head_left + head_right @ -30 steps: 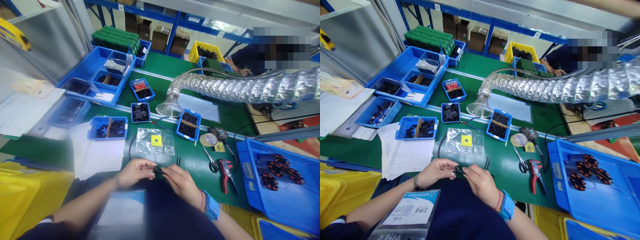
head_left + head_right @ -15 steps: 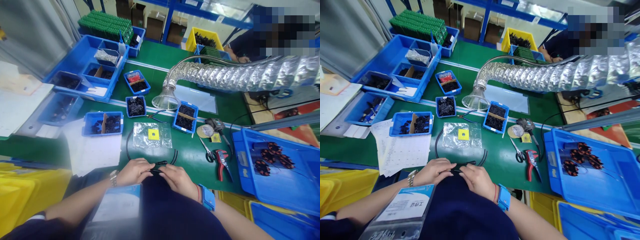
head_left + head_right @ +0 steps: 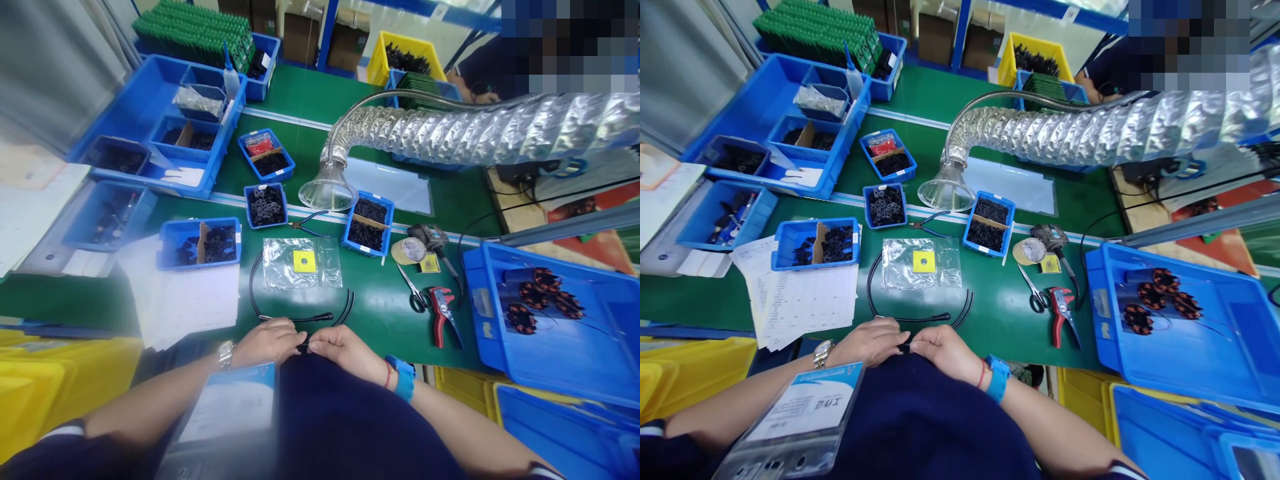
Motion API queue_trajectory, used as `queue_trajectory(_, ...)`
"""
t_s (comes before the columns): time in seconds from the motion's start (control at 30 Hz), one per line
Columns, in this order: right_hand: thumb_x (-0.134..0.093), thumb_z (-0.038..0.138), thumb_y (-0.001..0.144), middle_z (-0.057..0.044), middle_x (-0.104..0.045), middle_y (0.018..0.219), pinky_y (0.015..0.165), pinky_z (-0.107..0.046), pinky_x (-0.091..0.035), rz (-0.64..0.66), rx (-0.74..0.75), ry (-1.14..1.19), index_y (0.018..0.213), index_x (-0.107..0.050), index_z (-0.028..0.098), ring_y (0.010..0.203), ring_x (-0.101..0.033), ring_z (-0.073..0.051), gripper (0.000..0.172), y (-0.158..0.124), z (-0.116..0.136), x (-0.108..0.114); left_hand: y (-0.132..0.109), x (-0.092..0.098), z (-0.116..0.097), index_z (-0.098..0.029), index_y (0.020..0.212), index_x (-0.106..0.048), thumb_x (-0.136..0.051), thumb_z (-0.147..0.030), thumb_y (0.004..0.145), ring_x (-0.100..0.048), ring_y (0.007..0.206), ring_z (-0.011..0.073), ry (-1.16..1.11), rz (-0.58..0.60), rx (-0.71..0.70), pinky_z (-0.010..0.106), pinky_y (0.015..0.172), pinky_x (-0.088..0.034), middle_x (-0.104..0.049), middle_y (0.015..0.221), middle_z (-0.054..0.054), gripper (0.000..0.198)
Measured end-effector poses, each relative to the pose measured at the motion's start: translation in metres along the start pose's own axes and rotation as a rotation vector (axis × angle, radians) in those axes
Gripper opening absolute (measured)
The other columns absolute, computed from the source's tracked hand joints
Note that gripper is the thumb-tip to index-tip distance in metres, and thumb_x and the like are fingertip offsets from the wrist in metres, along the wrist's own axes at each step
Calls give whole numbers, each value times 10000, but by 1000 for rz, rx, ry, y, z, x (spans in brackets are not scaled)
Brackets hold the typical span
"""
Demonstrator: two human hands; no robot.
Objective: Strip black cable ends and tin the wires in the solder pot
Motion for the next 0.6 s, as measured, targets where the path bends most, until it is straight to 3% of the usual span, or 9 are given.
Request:
queue_trajectory(0.3, -465, 352, 801, 28, -480, 546, 510, -200, -366, -6, 104, -154, 639, -575, 118, 516, -414, -77, 305, 6, 2, -6, 5, -8, -1, -110, 900, -594, -322, -237, 873, -578, 699, 161, -7, 98, 42, 262, 691, -463, -642, 705, 83, 302)
queue_trajectory(0.4, -410, 289, 846, -12, -566, 645, 601, -224, -420, -112, 286, -433, 731, -602, 131, 601, -496, -105, 274, 1, 16, -1, 10, 3, 3, -108, 1029, -540, -357, -270, 861, -574, 773, 194, 57, 149, 151, 321, 709, -452, -641, 810, 102, 297)
queue_trajectory(0.5, -375, 251, 865, -66, -592, 771, 682, -259, -443, -200, 472, -769, 902, -590, 132, 718, -536, -142, 248, -10, 30, 4, 13, 24, 9, -128, 1163, -438, -489, -376, 789, -528, 905, 229, 36, 168, 297, 371, 780, -418, -595, 973, 117, 452)
queue_trajectory(0.6, -350, 238, 875, -80, -577, 760, 637, -260, -451, -227, 578, -1013, 960, -567, 116, 696, -529, -149, 263, -18, 36, 6, 16, 35, 12, -163, 1062, -513, -529, -453, 738, -524, 861, 202, -93, 208, 370, 336, 773, -413, -592, 914, 75, 435)
Point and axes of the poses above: each hand's wrist, its own y-axis towards the middle knuckle, its own x-axis out of the back of the hand, z = x × y, the point moved 5 cm from there along y, towards the middle knuckle
